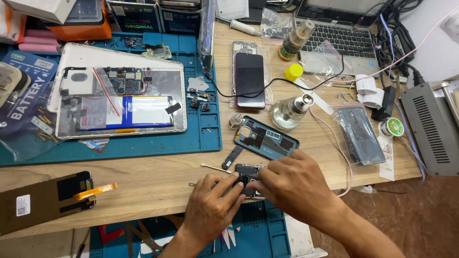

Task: The person assembles a smartphone by connecting internal components, including a camera module and ribbon cables, to the motherboard. They use a screwdriver to secure parts and handle various small components on a cluttered workbench.

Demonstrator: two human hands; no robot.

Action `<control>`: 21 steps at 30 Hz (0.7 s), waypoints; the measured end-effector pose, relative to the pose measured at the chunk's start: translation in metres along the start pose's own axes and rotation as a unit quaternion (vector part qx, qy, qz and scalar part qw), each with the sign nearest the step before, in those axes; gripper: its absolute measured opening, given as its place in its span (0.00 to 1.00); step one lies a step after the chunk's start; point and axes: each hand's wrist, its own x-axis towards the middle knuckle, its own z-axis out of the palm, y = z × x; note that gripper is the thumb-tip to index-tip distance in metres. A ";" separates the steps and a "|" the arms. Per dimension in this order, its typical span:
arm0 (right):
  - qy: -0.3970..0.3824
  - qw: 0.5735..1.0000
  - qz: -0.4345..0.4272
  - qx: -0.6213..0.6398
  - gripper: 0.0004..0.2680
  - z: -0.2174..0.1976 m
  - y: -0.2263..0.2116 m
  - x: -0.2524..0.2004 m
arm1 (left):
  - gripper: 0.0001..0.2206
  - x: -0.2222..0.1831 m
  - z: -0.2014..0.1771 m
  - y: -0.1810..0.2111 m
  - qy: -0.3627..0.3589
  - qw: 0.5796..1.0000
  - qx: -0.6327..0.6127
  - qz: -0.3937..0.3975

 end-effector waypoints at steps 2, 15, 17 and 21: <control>-0.047 0.998 -0.030 0.021 0.06 -0.008 0.000 0.010 | 0.10 0.001 -0.001 0.001 0.006 1.000 -0.005 0.001; -0.159 0.982 -0.096 0.038 0.05 -0.011 0.012 0.017 | 0.09 -0.001 0.000 0.002 0.022 1.000 -0.006 0.002; -0.160 0.984 -0.083 0.011 0.06 -0.008 0.012 0.017 | 0.10 -0.001 0.000 0.002 0.016 1.000 -0.003 0.000; -0.171 0.980 -0.097 0.038 0.05 -0.005 0.015 0.015 | 0.11 -0.002 0.001 0.001 0.007 1.000 0.005 -0.006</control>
